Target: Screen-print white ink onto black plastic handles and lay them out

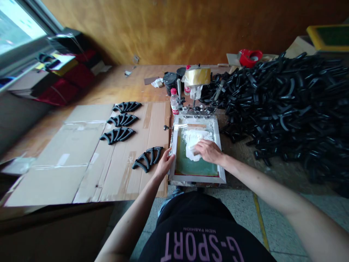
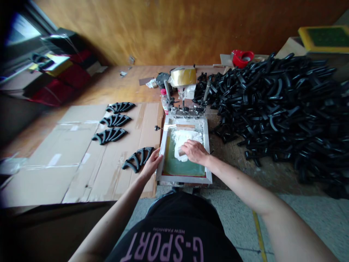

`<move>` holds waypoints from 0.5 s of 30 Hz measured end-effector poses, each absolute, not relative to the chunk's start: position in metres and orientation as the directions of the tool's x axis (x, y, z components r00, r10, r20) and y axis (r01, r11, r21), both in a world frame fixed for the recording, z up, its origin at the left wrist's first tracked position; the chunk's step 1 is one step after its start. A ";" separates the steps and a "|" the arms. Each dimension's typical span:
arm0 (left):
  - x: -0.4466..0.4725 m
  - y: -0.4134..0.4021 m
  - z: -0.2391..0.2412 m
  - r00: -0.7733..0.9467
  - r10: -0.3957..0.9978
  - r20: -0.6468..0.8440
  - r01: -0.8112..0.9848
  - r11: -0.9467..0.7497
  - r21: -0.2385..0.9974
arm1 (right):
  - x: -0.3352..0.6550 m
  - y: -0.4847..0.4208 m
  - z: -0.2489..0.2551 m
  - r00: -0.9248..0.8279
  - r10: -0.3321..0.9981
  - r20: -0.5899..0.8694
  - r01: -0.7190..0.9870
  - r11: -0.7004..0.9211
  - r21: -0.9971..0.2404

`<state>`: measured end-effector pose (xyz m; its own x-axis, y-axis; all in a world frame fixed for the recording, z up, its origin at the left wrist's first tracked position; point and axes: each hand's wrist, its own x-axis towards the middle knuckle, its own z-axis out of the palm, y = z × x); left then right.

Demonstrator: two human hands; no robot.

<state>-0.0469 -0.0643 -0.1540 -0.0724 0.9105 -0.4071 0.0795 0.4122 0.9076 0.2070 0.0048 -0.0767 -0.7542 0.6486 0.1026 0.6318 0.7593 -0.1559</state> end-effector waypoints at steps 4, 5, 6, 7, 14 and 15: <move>-0.044 -0.066 -0.146 -0.062 0.901 -0.430 0.058 0.433 0.899 | 0.222 -0.004 -0.073 -0.854 0.514 0.083 0.489 0.846 -0.210; -0.043 -0.066 -0.145 -0.062 0.899 -0.434 0.055 0.437 0.898 | 0.221 -0.004 -0.074 -0.832 0.546 0.104 0.518 0.829 -0.210; -0.043 -0.066 -0.143 -0.065 0.898 -0.435 0.054 0.438 0.897 | 0.220 -0.004 -0.077 -0.800 0.583 0.138 0.555 0.808 -0.195; -0.043 -0.066 -0.142 -0.069 0.898 -0.435 0.053 0.439 0.897 | 0.219 -0.006 -0.081 -0.773 0.609 0.178 0.586 0.793 -0.170; -0.041 -0.067 -0.135 -0.108 0.893 -0.436 0.059 0.443 0.894 | 0.213 -0.014 -0.085 -0.767 0.616 0.182 0.581 0.786 -0.212; -0.042 -0.068 -0.130 -0.108 0.895 -0.432 0.058 0.440 0.896 | 0.210 -0.004 -0.077 -0.723 0.666 0.182 0.625 0.743 -0.239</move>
